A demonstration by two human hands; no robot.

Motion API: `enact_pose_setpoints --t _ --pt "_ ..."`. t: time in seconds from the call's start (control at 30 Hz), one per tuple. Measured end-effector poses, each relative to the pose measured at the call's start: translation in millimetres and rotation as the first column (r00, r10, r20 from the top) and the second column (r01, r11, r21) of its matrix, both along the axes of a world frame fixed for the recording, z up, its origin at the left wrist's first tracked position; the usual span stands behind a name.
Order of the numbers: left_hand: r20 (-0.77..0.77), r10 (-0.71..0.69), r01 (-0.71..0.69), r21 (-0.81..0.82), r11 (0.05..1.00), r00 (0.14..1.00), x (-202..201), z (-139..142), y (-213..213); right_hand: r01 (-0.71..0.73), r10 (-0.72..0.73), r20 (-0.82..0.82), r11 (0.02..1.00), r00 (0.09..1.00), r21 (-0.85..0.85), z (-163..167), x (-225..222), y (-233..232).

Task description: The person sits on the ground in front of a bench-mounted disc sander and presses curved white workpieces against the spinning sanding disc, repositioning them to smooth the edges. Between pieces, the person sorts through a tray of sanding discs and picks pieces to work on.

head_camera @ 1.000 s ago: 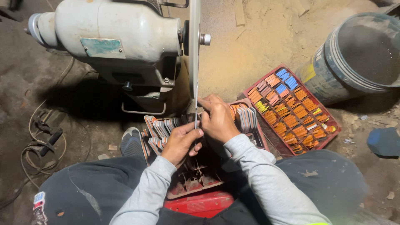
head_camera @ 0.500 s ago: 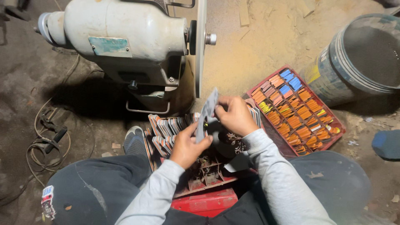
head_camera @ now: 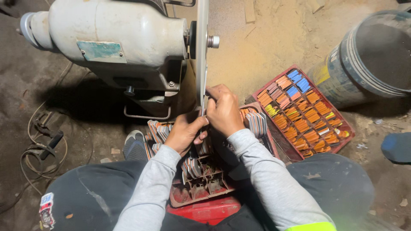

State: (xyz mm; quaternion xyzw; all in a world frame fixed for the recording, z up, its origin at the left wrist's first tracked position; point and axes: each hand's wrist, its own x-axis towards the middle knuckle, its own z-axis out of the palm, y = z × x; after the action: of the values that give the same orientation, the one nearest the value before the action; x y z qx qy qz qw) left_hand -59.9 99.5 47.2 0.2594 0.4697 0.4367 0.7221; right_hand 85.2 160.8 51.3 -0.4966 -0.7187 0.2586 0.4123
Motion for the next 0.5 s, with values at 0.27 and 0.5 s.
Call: enact_pose_setpoints --t 0.27,0.5 --pt "-0.264 -0.09 0.099 0.02 0.995 0.96 -7 -25 -50 -0.083 0.081 0.062 0.996 0.995 0.027 -17 8 -35" --pt "-0.863 0.339 0.294 0.457 0.839 0.374 -2 -18 -87 -0.318 0.354 -0.011 0.827 0.935 -0.463 -8 46 -32"
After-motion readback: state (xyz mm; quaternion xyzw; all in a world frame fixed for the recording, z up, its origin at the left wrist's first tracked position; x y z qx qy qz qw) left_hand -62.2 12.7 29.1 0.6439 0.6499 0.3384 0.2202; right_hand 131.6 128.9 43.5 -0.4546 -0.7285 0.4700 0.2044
